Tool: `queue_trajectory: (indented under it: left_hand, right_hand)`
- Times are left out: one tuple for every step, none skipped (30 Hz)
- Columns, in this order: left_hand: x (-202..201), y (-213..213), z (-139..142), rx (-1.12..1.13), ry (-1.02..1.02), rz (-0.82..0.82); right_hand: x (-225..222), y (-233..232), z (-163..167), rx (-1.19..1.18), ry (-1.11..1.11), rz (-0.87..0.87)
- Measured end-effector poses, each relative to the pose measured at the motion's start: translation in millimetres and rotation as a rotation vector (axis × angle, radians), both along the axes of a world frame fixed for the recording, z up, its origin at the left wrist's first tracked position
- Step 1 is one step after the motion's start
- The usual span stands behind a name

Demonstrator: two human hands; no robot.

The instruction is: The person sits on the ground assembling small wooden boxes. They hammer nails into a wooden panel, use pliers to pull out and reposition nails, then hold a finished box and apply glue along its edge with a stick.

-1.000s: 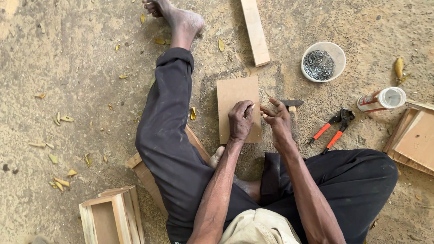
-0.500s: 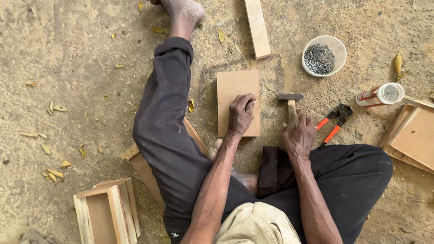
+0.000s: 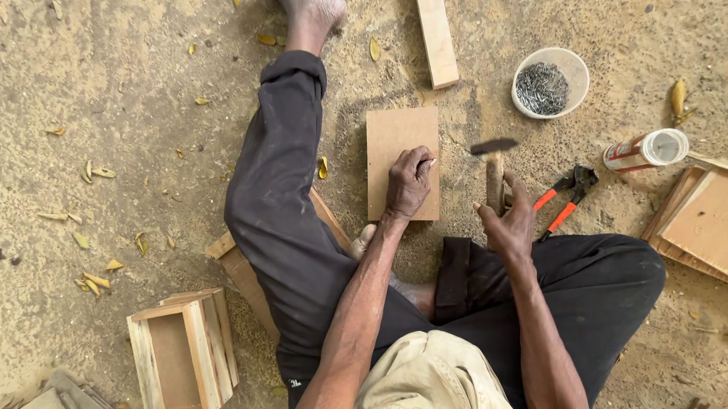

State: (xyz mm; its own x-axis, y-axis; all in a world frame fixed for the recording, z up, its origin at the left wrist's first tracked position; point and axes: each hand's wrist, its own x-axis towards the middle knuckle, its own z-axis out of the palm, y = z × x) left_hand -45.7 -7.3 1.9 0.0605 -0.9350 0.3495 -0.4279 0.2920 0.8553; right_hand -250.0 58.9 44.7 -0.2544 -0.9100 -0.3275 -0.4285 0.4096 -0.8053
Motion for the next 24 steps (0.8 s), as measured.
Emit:
queue_trajectory:
  left_hand:
    - [0,0,0,0.01,0.002,-0.001]
    - [-1,0,0,0.021,0.004,-0.002]
    - [-1,1,0,0.03,0.005,-0.002]
    - [-2,1,0,0.02,0.001,0.003]
    - [-2,0,0,0.006,-0.003,0.007]
    - [-2,0,-1,-0.005,-0.006,0.009]
    - [-3,0,-2,0.004,-0.017,0.005]
    - [-3,0,-2,0.014,-0.029,0.004]
    - [-3,1,-3,0.036,-0.041,0.002]
    - [-3,2,-4,0.042,-0.034,0.0]
    - [-3,1,-5,0.039,-0.027,0.0]
    - [-3,1,-6,0.036,-0.019,0.001]
    - [-3,2,-7,0.043,-0.021,0.006]
    - [-3,3,-7,0.045,-0.023,0.008]
    - [-3,1,-8,0.042,-0.026,0.008]
    - [-3,1,-9,0.041,-0.025,-0.003]
    - [-3,1,-9,0.043,-0.023,-0.012]
    - [-3,1,-10,0.043,-0.022,-0.019]
    - [-3,0,-11,0.051,-0.021,-0.015]
    - [-3,0,-11,0.06,-0.019,-0.013]
    - [-3,-1,-11,0.069,-0.016,-0.012]
    - [-3,-1,-11,-0.005,-0.077,-0.011]
    - [-2,-1,-10,-0.076,-0.138,-0.01]
    - [-2,-1,-10,-0.15,-0.2,-0.012]
  right_hand:
    - [1,4,1,-0.067,0.149,0.088]
    - [3,7,2,-0.198,0.137,0.136]
    - [5,11,2,-0.33,0.124,0.184]
    - [6,12,2,-0.468,0.11,0.232]
    - [8,13,1,-0.43,0.151,0.242]
    - [9,14,0,-0.389,0.191,0.25]
    - [11,15,0,-0.351,0.231,0.257]
    - [12,16,-1,-0.33,0.277,0.275]
    - [13,18,-1,-0.297,0.322,0.295]
    - [14,20,0,-0.263,0.369,0.315]
    - [15,21,2,-0.303,0.4,0.321]
    - [16,22,4,-0.342,0.431,0.329]
    - [17,23,6,-0.375,0.46,0.336]
    - [18,24,9,-0.395,0.46,0.344]
    - [19,22,12,-0.419,0.462,0.349]
    - [20,22,16,-0.442,0.464,0.354]
    - [20,23,20,-0.401,0.512,0.375]
    - [20,23,24,-0.361,0.56,0.398]
    - [21,24,27,-0.318,0.606,0.421]
    - [23,25,30,-0.402,0.577,0.388]
    - [24,27,33,-0.484,0.549,0.355]
    - [25,27,34,-0.565,0.521,0.323]
    - [27,27,36,-0.495,0.543,0.345]
    - [28,27,37,-0.426,0.564,0.364]
